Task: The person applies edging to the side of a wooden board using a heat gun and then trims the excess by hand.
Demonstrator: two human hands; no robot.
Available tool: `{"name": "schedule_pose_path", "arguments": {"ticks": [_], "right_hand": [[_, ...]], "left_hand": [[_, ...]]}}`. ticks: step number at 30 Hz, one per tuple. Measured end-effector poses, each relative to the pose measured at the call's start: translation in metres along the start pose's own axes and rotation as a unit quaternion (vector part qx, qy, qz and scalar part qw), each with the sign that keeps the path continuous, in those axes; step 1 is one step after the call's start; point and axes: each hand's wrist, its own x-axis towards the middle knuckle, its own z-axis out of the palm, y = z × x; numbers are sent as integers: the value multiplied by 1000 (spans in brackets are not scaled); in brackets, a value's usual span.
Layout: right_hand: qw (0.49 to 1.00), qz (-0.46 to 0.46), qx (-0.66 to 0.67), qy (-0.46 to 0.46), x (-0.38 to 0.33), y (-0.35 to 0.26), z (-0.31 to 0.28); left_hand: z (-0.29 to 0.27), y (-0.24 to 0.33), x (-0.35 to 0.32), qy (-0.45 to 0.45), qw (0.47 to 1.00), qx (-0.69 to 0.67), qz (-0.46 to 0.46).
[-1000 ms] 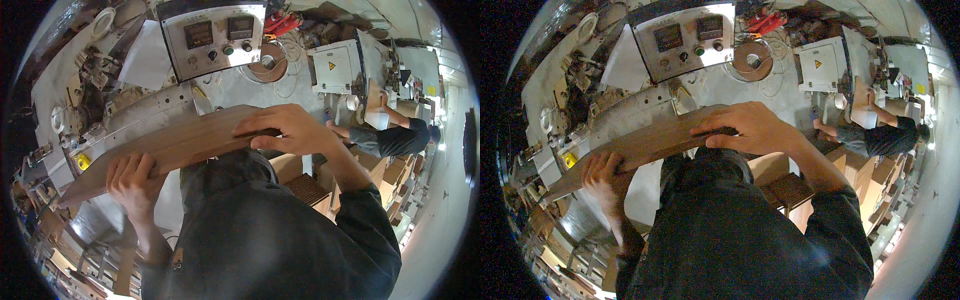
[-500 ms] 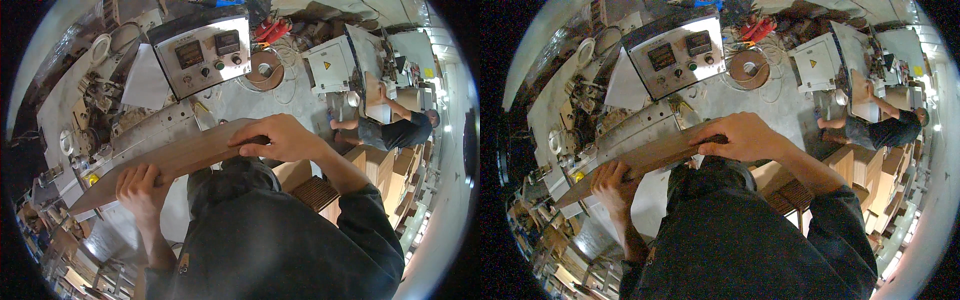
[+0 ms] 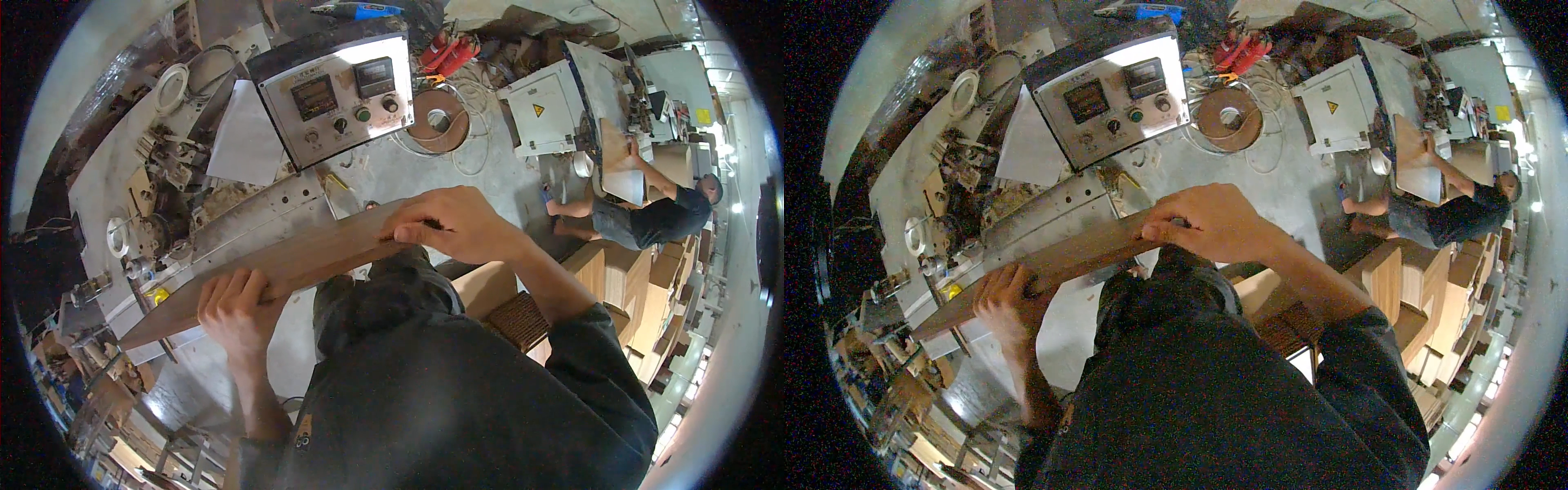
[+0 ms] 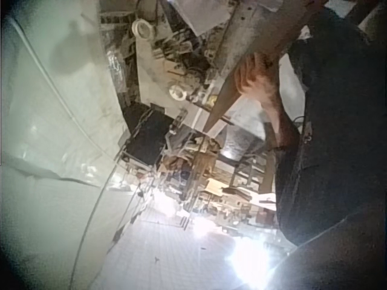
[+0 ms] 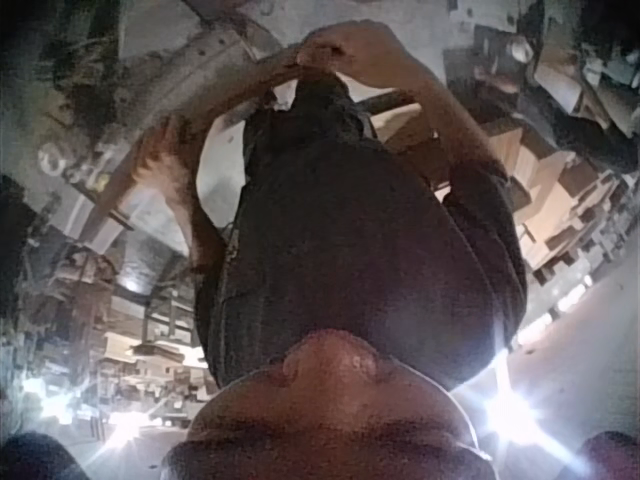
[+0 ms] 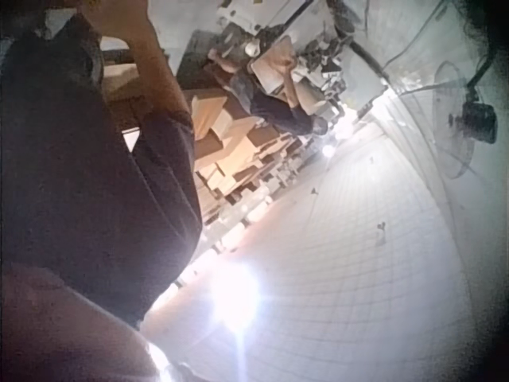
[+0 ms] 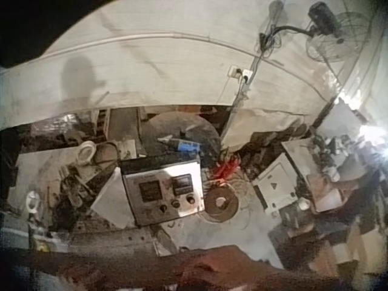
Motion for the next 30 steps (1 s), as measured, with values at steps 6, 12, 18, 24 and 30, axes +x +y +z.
{"name": "schedule_pose_path", "arguments": {"ticks": [6,12,18,24,30], "right_hand": [[999,-17,41,-13,-4,5,-5],[998,-17,51,-31,1,9,2],[998,25,56,-34,-5,4,2],[995,90,29,10,-12,-11,4],[988,130,-24,79,-15,-17,13]], "left_hand": [[0,-1,2,-30,999,11,-7],[6,-4,1,34,999,-9,13],[12,-20,-18,-143,987,-3,-72],[20,-23,-12,38,988,141,54],[12,-12,-12,-26,1000,-8,-9]]}}
